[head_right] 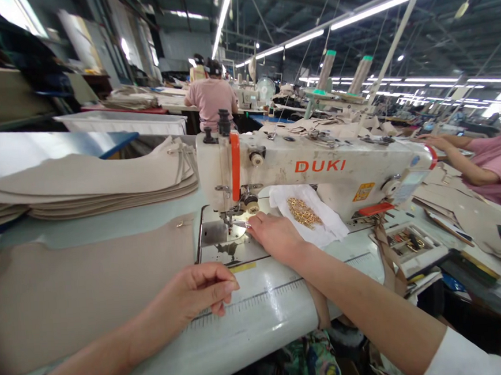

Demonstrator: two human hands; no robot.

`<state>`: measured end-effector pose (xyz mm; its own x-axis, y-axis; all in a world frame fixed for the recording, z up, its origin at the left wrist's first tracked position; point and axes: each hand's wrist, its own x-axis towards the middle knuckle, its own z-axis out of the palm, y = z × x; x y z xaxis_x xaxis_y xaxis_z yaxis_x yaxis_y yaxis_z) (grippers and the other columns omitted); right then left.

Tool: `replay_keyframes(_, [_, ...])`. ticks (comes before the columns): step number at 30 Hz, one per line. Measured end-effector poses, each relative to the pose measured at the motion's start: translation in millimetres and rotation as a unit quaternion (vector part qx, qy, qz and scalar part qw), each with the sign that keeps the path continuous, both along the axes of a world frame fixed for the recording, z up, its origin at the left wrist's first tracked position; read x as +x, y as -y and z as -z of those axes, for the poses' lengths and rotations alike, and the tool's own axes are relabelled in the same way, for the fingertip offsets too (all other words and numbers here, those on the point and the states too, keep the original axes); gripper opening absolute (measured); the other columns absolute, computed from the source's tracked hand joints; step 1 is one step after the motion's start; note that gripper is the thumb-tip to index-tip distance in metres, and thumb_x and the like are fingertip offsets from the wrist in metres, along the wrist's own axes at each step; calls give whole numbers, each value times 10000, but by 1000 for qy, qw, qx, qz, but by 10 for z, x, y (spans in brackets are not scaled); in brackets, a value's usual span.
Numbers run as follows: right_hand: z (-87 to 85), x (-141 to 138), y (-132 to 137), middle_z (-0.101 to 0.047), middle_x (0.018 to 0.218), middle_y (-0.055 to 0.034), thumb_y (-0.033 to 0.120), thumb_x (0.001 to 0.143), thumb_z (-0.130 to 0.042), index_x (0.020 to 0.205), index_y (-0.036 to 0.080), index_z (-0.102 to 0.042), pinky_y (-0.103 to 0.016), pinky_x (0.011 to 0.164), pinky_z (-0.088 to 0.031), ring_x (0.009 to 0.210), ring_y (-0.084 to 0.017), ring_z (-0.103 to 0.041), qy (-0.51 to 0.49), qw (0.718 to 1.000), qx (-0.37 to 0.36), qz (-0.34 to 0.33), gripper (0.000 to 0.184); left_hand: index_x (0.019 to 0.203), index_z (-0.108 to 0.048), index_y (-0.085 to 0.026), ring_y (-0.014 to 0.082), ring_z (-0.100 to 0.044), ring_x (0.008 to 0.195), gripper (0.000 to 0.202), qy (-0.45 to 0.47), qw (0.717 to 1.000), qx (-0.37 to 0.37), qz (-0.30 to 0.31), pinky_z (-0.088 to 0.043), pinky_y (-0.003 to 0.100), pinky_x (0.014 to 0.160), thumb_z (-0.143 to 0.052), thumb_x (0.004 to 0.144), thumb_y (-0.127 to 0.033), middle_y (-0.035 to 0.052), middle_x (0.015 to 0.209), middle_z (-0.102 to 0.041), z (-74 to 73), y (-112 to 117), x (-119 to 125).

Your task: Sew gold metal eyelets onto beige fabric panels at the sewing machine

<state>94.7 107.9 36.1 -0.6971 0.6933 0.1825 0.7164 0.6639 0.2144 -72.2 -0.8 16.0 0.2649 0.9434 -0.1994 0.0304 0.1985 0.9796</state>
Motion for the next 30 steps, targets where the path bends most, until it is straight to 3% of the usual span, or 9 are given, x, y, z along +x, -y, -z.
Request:
replay_keyframes(17, [-48, -29, -12, -633, 929, -50, 339, 986, -337, 988, 183, -570, -267, 592, -375, 804, -190, -626, 21, 999, -31, -20, 281, 672, -622, -158, 75, -510, 501, 213, 2, 1000, -4, -5, -413, 218, 535, -684, 689, -360, -44, 594, -590, -29, 5, 5])
replay_keyframes(30, [-120, -19, 16, -643, 971, -65, 341, 989, -323, 1005, 174, -574, -267, 649, -402, 853, -196, -626, 14, 998, -54, 8, 302, 687, -622, -161, 72, -517, 505, 206, 11, 1000, -1, 0, -416, 208, 533, -681, 710, -357, -48, 597, -589, 23, -6, -1])
